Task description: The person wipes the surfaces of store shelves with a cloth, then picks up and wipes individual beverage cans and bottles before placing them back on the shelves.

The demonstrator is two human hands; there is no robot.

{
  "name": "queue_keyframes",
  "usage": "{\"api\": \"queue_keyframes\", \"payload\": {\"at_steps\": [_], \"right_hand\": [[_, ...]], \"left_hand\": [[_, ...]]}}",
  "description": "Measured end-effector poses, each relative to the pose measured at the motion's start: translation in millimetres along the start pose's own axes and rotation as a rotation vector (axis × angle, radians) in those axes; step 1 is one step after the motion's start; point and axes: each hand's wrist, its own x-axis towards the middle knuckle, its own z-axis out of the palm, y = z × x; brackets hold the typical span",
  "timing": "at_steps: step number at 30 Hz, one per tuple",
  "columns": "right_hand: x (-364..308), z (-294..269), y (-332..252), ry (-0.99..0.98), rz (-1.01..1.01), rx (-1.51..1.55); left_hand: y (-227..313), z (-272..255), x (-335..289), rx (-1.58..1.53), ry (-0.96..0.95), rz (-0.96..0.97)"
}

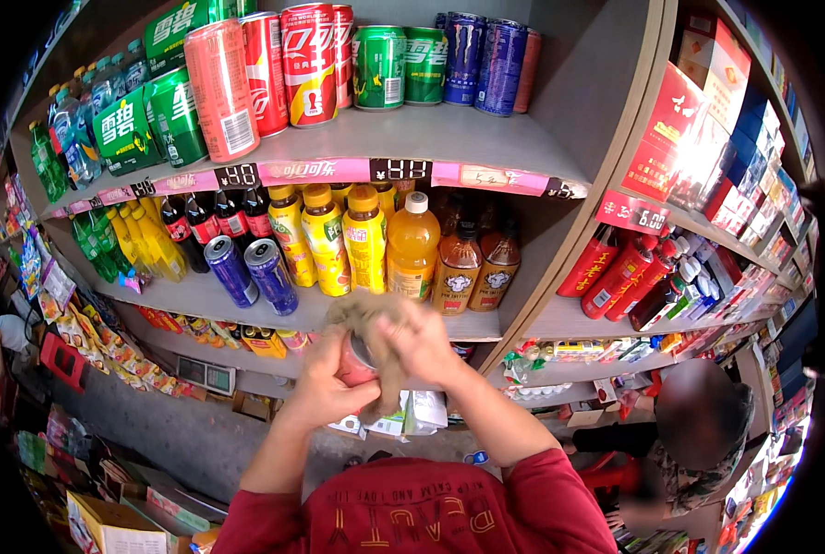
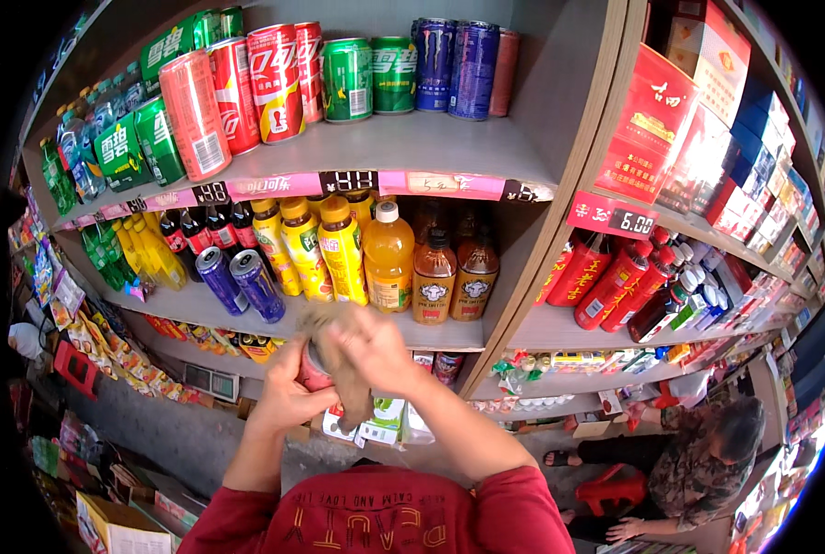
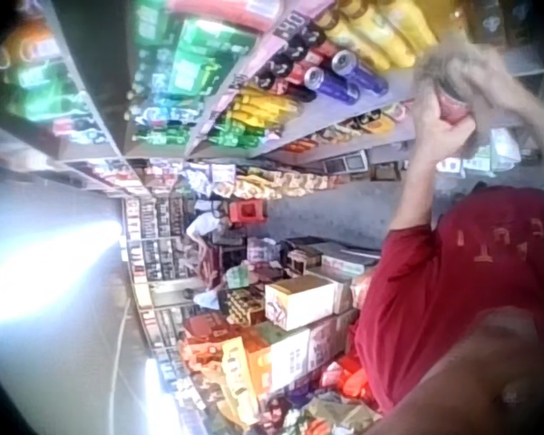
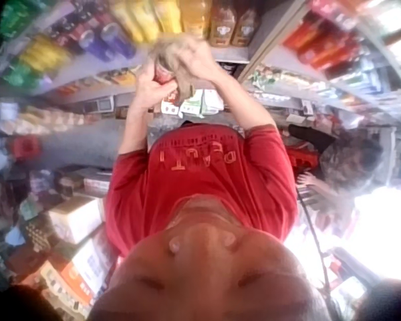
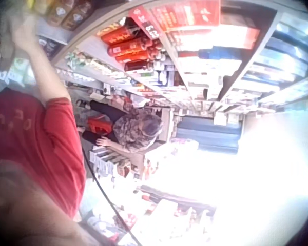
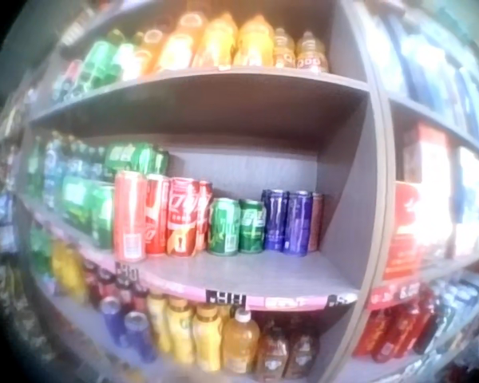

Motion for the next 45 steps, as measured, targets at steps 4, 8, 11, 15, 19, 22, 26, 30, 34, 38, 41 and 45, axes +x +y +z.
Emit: {"api": "queue_keyframes", "payload": {"at_steps": [4, 8, 11, 15, 19, 22, 26, 30, 34, 38, 41, 45], "right_hand": [[8, 10, 10, 0.186, 0.231, 0.747], [-10, 32, 33, -0.041, 0.034, 0.17], [-18, 51, 38, 0.048, -0.107, 0.113], [-30, 52, 62, 0.023, 0.184, 0.669], [-26, 51, 62, 0.139, 0.313, 0.824], [-26, 38, 63, 0.183, 0.033, 0.038], [-34, 36, 57, 0.047, -0.228, -0.614], [-29, 49, 45, 0.012, -0.386, -0.72], [-12, 51, 28, 0.076, -0.466, -0.693], [12, 51, 16, 0.042, -0.229, -0.447], [19, 33, 29, 0.04, 0.145, 0.184], [2, 50, 73, 0.215, 0.271, 0.596]], "left_hand": [[1, -15, -2, -0.593, 0.119, -0.162], [-11, -10, 20, -0.669, 0.242, -0.08], [-13, -20, 32, -0.68, 0.368, -0.152], [-18, -24, 40, -0.853, 0.337, -0.104], [-48, -17, 38, -0.755, 0.259, -0.173], [-45, 1, 30, -0.62, 0.414, -0.212], [-51, 11, 17, -0.966, 0.483, -0.284], [-71, 6, 2, -0.803, 0.437, -0.268], [-52, 6, 1, -0.785, 0.318, -0.161], [-74, 11, -18, -0.877, 0.222, -0.219], [-49, 22, -23, -1.009, 0.262, -0.283], [-45, 7, -26, -0.674, 0.166, -0.1]]}}
